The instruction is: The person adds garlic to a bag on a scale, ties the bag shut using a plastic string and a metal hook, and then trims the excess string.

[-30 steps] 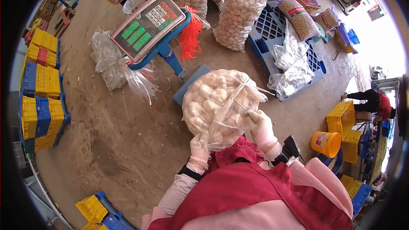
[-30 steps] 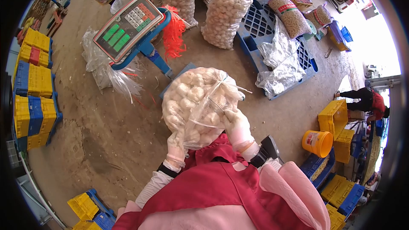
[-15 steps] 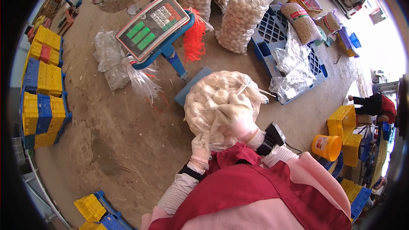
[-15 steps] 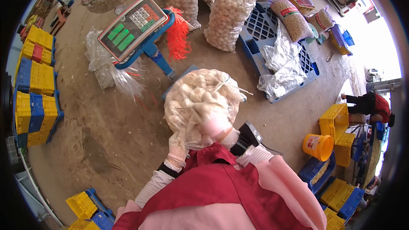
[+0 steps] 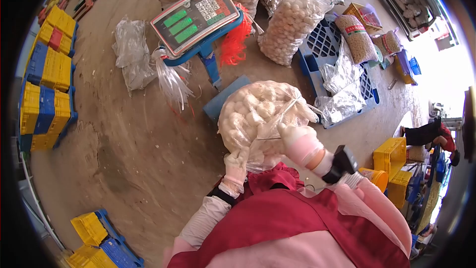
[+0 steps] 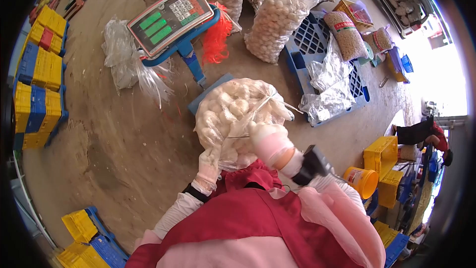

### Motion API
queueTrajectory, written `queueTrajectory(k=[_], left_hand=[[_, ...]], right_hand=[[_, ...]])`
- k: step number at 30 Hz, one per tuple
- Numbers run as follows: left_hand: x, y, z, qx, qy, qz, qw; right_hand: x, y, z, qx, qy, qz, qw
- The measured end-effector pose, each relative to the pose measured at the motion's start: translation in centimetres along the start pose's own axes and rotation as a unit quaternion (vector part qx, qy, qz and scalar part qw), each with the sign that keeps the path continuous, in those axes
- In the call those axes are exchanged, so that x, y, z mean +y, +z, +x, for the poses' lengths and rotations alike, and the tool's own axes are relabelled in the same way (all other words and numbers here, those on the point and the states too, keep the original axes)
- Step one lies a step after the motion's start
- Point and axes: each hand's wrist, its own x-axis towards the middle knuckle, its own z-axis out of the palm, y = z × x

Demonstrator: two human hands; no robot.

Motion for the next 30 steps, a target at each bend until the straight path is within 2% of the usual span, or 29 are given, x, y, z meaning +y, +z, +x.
queueTrajectory(k=[2, 3, 4, 5, 6, 8, 11, 13, 15, 16, 17, 19, 20, 22, 23, 25, 27, 29, 30], left_hand=[[0.1, 0.5, 0.0, 0.008, 0.008, 0.01, 1.0], [0.1, 0.8, 0.0, 0.002, 0.007, -0.046, 0.999], [0.1, 0.9, 0.0, -0.004, 0.007, -0.099, 0.995], [0.3, 0.9, -0.2, -0.003, 0.007, -0.099, 0.995], [0.6, 0.9, -0.4, -0.001, -0.006, -0.083, 0.997], [1.1, 1.0, -0.7, 0.004, -0.016, -0.068, 0.998], [1.2, 1.4, -0.6, -0.006, -0.007, -0.149, 0.989], [0.8, 0.8, -0.7, 0.0, 0.017, -0.05, 0.999], [1.4, 0.8, -0.9, -0.006, 0.003, -0.065, 0.998], [1.7, 1.0, -1.0, -0.012, -0.01, -0.079, 0.997], [1.9, 1.2, -1.1, -0.009, -0.009, -0.083, 0.997], [2.5, 1.4, -1.4, 0.007, 0.0, -0.066, 0.998], [2.4, 1.4, -1.4, 0.01, 0.0, -0.067, 0.998], [1.7, 1.3, -1.1, 0.001, 0.003, -0.102, 0.995], [1.6, 1.1, -0.9, 0.001, 0.004, -0.104, 0.995], [1.2, 0.7, -0.6, -0.006, 0.015, -0.005, 1.0], [1.0, 1.1, -0.7, -0.005, 0.034, -0.033, 0.999], [1.2, 1.3, -0.9, -0.005, 0.053, -0.058, 0.997], [1.4, 1.1, -1.1, -0.005, 0.037, -0.055, 0.998]], right_hand=[[2.7, 0.9, 1.7, -0.11, -0.112, 0.017, 0.987], [2.9, 0.7, 3.0, -0.111, -0.115, 0.014, 0.987], [2.8, 0.4, 4.4, -0.074, -0.143, 0.096, 0.982], [2.6, 0.4, 5.5, -0.035, -0.169, 0.178, 0.969], [2.1, 0.8, 6.4, -0.035, -0.17, 0.179, 0.968], [1.1, 1.4, 7.8, -0.049, -0.126, 0.261, 0.956], [1.8, 0.9, 7.4, -0.037, -0.18, 0.19, 0.964], [1.0, 0.7, 5.8, -0.023, -0.188, 0.169, 0.967], [0.8, 1.4, 5.5, 0.017, -0.265, 0.063, 0.962], [0.9, 2.2, 5.9, -0.017, -0.279, -0.007, 0.96], [0.7, 2.8, 6.1, -0.018, -0.283, -0.009, 0.959], [0.4, 3.9, 6.1, -0.051, -0.251, -0.075, 0.964], [0.2, 3.2, 6.2, -0.052, -0.254, -0.075, 0.963], [0.0, 0.9, 6.8, -0.181, -0.252, 0.08, 0.947], [0.5, 0.7, 7.0, -0.182, -0.253, 0.078, 0.947], [1.4, 0.5, 7.4, -0.273, -0.222, 0.231, 0.907], [1.3, 1.0, 7.3, -0.265, -0.226, 0.246, 0.905], [1.1, 0.8, 7.4, -0.233, -0.268, 0.196, 0.914], [0.9, 0.5, 7.7, -0.177, -0.283, 0.182, 0.925]])
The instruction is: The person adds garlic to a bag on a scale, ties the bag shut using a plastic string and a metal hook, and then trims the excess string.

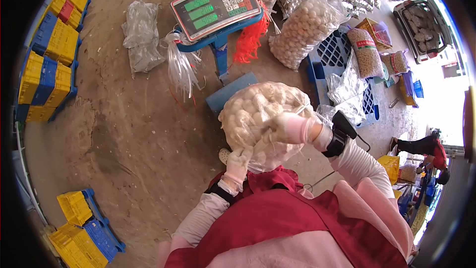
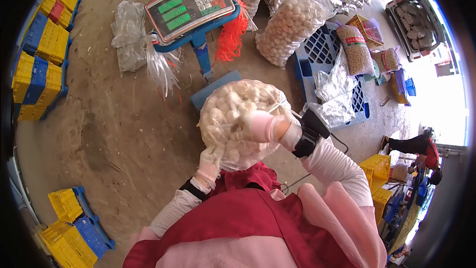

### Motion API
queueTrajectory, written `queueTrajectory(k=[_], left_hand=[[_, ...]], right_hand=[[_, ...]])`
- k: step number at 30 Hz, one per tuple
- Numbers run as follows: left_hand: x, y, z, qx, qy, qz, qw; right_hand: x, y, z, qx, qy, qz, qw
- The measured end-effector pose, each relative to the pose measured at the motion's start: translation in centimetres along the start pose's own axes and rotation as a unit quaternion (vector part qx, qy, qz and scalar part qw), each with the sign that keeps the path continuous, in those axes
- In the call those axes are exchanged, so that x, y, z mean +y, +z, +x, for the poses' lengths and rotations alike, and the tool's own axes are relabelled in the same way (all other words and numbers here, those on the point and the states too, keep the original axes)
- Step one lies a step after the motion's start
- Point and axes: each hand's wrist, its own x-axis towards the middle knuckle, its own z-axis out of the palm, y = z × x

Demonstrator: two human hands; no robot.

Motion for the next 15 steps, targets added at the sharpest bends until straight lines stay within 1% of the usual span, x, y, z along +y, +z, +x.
queueTrajectory(k=[1, 2, 4, 5, 6, 7, 8, 9, 12, 14, 15], left_hand=[[0.2, -0.1, -0.2, 0.001, -0.016, 0.003, 1.0], [0.2, -0.1, -0.1, 0.001, -0.014, 0.004, 1.0], [-0.1, -0.2, 0.1, 0.011, -0.021, 0.025, 0.999], [-1.8, -0.7, 1.2, 0.009, -0.02, 0.025, 0.999], [-2.0, -0.5, 1.2, 0.009, -0.02, 0.018, 1.0], [-1.8, -0.4, 1.1, 0.008, -0.021, 0.01, 1.0], [-1.9, -0.4, 1.0, 0.007, -0.021, 0.003, 1.0], [-1.6, -0.5, 0.7, 0.007, -0.024, -0.007, 1.0], [-1.2, -0.5, -0.1, 0.006, -0.034, -0.034, 0.999], [-1.3, -0.8, -0.1, -0.001, -0.045, -0.073, 0.996], [-1.3, -0.9, -0.1, -0.007, -0.049, -0.104, 0.993]], right_hand=[[-0.1, -0.3, 0.4, 0.048, -0.019, -0.034, 0.998], [0.1, -0.3, 1.4, 0.086, -0.052, 0.019, 0.995], [-1.4, 1.0, 3.3, 0.099, -0.003, -0.036, 0.994], [-4.9, 1.6, 3.6, 0.083, 0.047, -0.049, 0.994], [-6.4, 4.4, 4.3, 0.085, 0.048, -0.049, 0.994], [-7.6, 7.9, 4.9, 0.063, 0.034, -0.089, 0.993], [-8.1, 9.9, 5.0, 0.042, 0.019, -0.128, 0.991], [-8.6, 10.2, 4.3, 0.054, -0.002, -0.113, 0.992], [-8.0, 10.5, 3.4, 0.059, 0.007, -0.074, 0.995], [-7.1, 10.9, 2.9, 0.077, -0.055, -0.059, 0.994], [-6.8, 10.8, 2.4, 0.079, -0.053, -0.06, 0.994]])
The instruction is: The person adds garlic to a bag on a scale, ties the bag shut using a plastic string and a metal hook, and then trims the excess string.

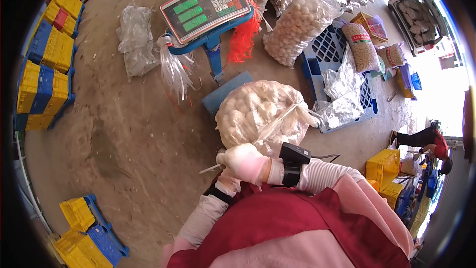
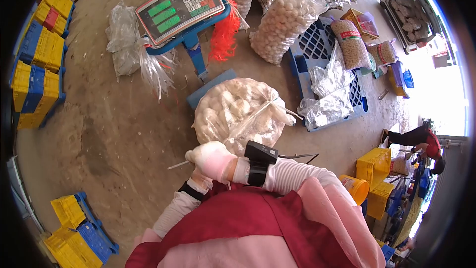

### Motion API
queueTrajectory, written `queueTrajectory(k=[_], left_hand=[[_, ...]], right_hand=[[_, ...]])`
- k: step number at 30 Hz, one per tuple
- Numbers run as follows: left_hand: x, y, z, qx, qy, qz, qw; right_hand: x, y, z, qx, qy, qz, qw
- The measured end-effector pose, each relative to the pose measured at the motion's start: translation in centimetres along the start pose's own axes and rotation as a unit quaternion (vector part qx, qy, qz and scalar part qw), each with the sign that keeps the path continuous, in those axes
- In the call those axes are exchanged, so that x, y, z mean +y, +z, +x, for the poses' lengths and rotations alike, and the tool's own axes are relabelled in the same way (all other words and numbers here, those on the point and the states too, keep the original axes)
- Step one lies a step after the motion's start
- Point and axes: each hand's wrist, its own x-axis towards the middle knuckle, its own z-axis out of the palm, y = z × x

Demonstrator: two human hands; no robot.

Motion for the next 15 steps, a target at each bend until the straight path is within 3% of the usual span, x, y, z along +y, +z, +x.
queueTrajectory(k=[2, 4, 6, 8, 10, 11, 12, 14, 15], left_hand=[[-0.1, -0.5, -0.3, -0.009, -0.004, -0.037, 0.999], [0.5, -0.5, -1.2, 0.015, 0.004, -0.019, 1.0], [1.7, 0.3, -2.4, 0.092, 0.036, 0.066, 0.993], [2.6, 1.5, -2.6, 0.112, 0.01, 0.042, 0.993], [2.1, 1.8, -2.5, 0.066, 0.106, 0.07, 0.99], [0.6, 1.5, -1.7, 0.07, 0.108, 0.069, 0.989], [-1.8, 0.8, -0.3, 0.055, 0.145, 0.014, 0.988], [-0.4, 4.3, -0.4, 0.127, 0.278, 0.023, 0.952], [0.1, 3.7, -0.7, 0.145, 0.16, 0.051, 0.975]], right_hand=[[0.1, -0.2, -1.9, 0.053, -0.089, 0.022, 0.994], [-0.2, -1.8, -4.7, 0.081, -0.069, -0.016, 0.994], [1.3, -3.1, -7.4, 0.043, -0.085, 0.044, 0.994], [3.0, -3.1, -8.5, 0.031, -0.049, 0.019, 0.998], [2.1, -2.1, -7.8, 0.083, -0.157, 0.096, 0.979], [0.6, -3.2, -6.6, 0.096, -0.15, 0.14, 0.974], [0.2, -3.5, -5.3, 0.083, -0.087, 0.162, 0.979], [-0.2, -5.7, -3.7, 0.174, -0.074, 0.372, 0.909], [0.4, -8.0, -3.9, 0.171, -0.037, 0.421, 0.89]])
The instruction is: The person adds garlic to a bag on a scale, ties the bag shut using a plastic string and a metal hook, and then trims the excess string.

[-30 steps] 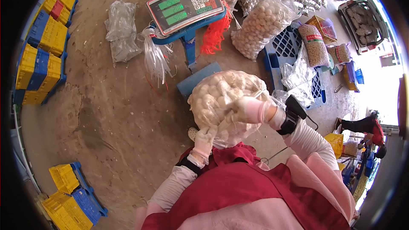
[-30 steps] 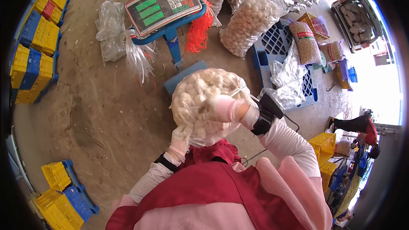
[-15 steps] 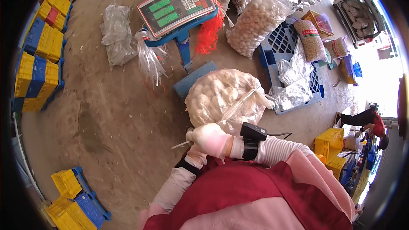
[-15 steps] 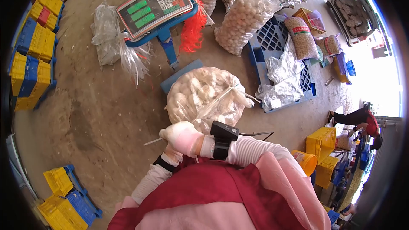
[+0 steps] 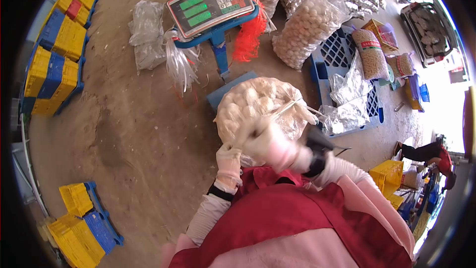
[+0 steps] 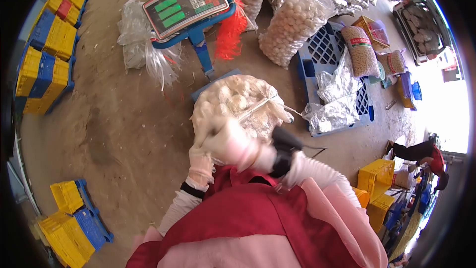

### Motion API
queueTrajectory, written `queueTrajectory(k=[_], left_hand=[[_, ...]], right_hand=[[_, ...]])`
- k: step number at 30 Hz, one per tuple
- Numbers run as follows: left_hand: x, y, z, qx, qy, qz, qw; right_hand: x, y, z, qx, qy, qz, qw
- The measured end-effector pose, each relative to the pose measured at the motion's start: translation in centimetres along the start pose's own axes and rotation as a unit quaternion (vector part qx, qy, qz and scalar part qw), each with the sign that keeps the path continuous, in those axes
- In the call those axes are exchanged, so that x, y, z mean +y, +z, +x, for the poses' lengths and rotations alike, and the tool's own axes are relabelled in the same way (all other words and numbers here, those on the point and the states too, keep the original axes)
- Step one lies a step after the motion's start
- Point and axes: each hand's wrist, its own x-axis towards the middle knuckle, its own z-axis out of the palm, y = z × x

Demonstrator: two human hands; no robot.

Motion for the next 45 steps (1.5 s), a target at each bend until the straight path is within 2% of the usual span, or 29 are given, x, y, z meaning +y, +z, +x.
queueTrajectory(k=[1, 3, 4, 7, 8, 9, 10, 11, 12, 13, 15, 17, 18, 21, 24, 26, 27, 29, 31, 33, 34, 36, 37, 38, 41, 42, 43, 45], left_hand=[[0.3, -0.7, -0.2, 0.006, -0.118, 0.044, 0.992], [1.8, 0.5, -0.7, 0.011, -0.127, 0.028, 0.991], [2.3, 0.9, -0.9, 0.01, -0.138, 0.014, 0.99], [0.5, 0.5, -0.9, -0.011, -0.105, 0.002, 0.994], [0.0, 0.3, -0.8, -0.007, -0.102, 0.001, 0.995], [-0.6, 0.0, -0.6, -0.01, -0.061, 0.015, 0.998], [-1.2, -0.3, -0.6, -0.012, -0.021, 0.028, 0.999], [-0.8, -0.5, -0.8, -0.007, -0.02, 0.025, 0.999], [0.1, -1.1, -1.1, 0.02, -0.014, 0.072, 0.997], [0.8, -2.0, -1.4, 0.048, -0.009, 0.121, 0.991], [1.5, -3.1, -1.3, 0.007, 0.038, 0.122, 0.992], [4.0, -2.4, -2.7, 0.012, -0.115, 0.068, 0.991], [4.3, -2.5, -2.8, 0.02, -0.117, 0.064, 0.991], [4.4, -2.5, -2.5, 0.021, -0.144, 0.036, 0.989], [3.3, -3.1, -2.5, 0.037, -0.124, 0.078, 0.989], [1.1, -3.3, -2.0, 0.097, 0.083, 0.252, 0.959], [1.9, -2.4, -2.7, 0.099, 0.083, 0.251, 0.959], [2.7, -0.5, -4.7, 0.183, 0.182, 0.356, 0.898], [1.2, 0.1, -5.4, 0.228, 0.163, 0.353, 0.893], [-0.9, 0.1, -5.6, 0.246, 0.055, 0.19, 0.949], [-2.1, -0.4, -4.9, 0.237, -0.024, 0.138, 0.961], [0.3, -0.5, -5.0, 0.132, -0.196, -0.002, 0.972], [1.3, -0.7, -5.0, 0.066, -0.291, -0.101, 0.949], [0.6, -0.9, -4.8, 0.071, -0.291, -0.111, 0.947], [-1.7, -1.2, -5.1, -0.022, -0.227, 0.019, 0.974], [-2.2, -0.5, -5.4, 0.011, -0.03, 0.092, 0.995], [-2.5, -0.2, -5.4, 0.045, 0.17, 0.161, 0.971], [-3.3, -0.4, -5.1, 0.053, 0.153, 0.124, 0.979]], right_hand=[[-1.0, -2.1, -0.2, 0.016, 0.045, 0.044, 0.998], [-1.4, -4.0, -1.2, 0.026, 0.112, 0.064, 0.991], [-1.0, -4.1, -1.1, -0.007, 0.064, 0.029, 0.997], [-1.5, -3.9, -0.3, 0.011, 0.067, -0.007, 0.998], [-1.9, -4.2, -0.2, -0.014, 0.091, 0.005, 0.996], [-2.1, -4.6, 0.1, -0.02, 0.09, 0.005, 0.996], [-2.3, -5.2, 0.6, -0.096, 0.019, -0.091, 0.991], [-2.5, -5.7, 1.1, -0.171, -0.054, -0.185, 0.966], [-5.0, -5.9, 1.6, -0.152, -0.089, -0.287, 0.942], [-3.5, -6.4, 1.9, -0.076, -0.138, -0.426, 0.891], [-2.6, -6.0, 1.3, -0.019, -0.113, -0.513, 0.851], [0.5, -5.5, -1.7, -0.182, -0.044, -0.436, 0.88], [-0.1, -4.3, -2.9, -0.252, 0.017, -0.447, 0.858], [3.3, -3.9, -5.3, -0.263, 0.007, -0.454, 0.852], [5.4, -3.2, -5.2, -0.283, 0.05, -0.498, 0.818], [4.8, -2.2, -4.9, -0.271, 0.076, -0.484, 0.829], [4.5, -1.6, -4.5, -0.256, 0.104, -0.472, 0.837], [6.9, -0.4, -4.7, -0.227, 0.106, -0.455, 0.854], [8.2, 0.0, -5.1, -0.204, 0.107, -0.439, 0.868], [8.4, 0.3, -5.1, -0.15, 0.065, -0.372, 0.914], [7.8, 0.4, -5.2, -0.143, 0.08, -0.356, 0.92], [8.2, 0.3, -5.3, -0.161, 0.075, -0.374, 0.91], [8.3, 0.2, -5.1, -0.167, 0.066, -0.391, 0.903], [8.1, 0.2, -5.0, -0.173, 0.057, -0.384, 0.905], [9.1, 0.9, -4.5, -0.195, 0.047, -0.429, 0.881], [9.0, 1.1, -4.4, -0.201, 0.047, -0.43, 0.879], [8.7, 1.3, -4.0, -0.22, 0.055, -0.435, 0.871], [7.8, 1.6, -2.9, -0.26, 0.071, -0.446, 0.853]])
